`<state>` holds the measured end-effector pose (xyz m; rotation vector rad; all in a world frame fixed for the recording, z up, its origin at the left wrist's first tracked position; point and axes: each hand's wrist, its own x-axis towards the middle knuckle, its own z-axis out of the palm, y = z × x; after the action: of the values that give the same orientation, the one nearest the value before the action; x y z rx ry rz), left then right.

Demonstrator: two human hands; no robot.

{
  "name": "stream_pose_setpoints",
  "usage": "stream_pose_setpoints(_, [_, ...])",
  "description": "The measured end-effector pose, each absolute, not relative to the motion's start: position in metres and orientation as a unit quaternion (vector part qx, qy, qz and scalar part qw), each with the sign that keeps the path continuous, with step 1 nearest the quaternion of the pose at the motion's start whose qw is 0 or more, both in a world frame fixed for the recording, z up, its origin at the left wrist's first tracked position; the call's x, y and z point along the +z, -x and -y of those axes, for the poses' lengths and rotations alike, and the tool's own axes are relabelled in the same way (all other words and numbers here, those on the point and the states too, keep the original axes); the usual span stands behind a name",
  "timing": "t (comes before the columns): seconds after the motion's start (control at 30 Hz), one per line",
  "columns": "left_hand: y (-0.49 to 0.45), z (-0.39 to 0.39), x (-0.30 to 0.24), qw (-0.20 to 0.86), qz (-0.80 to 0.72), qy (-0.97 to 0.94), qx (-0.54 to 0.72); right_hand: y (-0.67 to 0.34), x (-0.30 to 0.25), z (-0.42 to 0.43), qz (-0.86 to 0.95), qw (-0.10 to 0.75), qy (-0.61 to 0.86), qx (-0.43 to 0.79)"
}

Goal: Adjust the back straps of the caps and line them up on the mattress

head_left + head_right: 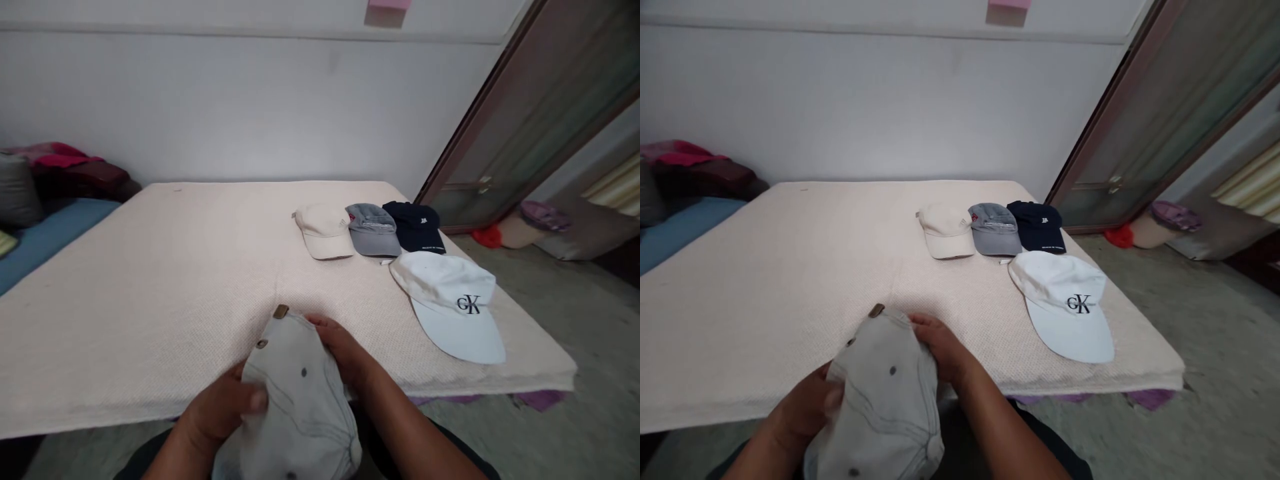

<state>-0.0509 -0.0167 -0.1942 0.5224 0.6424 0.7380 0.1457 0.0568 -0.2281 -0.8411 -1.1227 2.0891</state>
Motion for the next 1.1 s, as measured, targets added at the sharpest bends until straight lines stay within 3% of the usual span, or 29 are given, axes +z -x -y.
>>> stream_pose_setpoints(0.17, [0.038, -0.006, -0.189, 0.806, -0.380, -0.233, 0.389, -0.162, -0.225, -0.066, 0.338, 0.375, 0.280, 0.817])
stream_pose_setpoints(0.33, [0.030, -0.017, -0.191, 0.746, -0.450, -0.274, 0.408, -0.166, -0.221, -0.064, 0.363, 0.373, 0.248, 0.817])
stream_pose_setpoints(0.53, [0.023, -0.014, -0.188, 0.745, -0.468, -0.286, 0.380, -0.172, -0.216, -0.066, 0.384, 0.388, 0.235, 0.804])
stream_pose_setpoints(0.9, [0.026, -0.018, -0.196, 0.700, -0.523, -0.309, 0.376, -0.200, -0.207, -0.077, 0.312, 0.506, 0.233, 0.770])
stream_pose_setpoints(1.1, [0.023, -0.017, -0.194, 0.700, -0.503, -0.317, 0.395, -0.198, -0.206, -0.073, 0.397, 0.373, 0.286, 0.789])
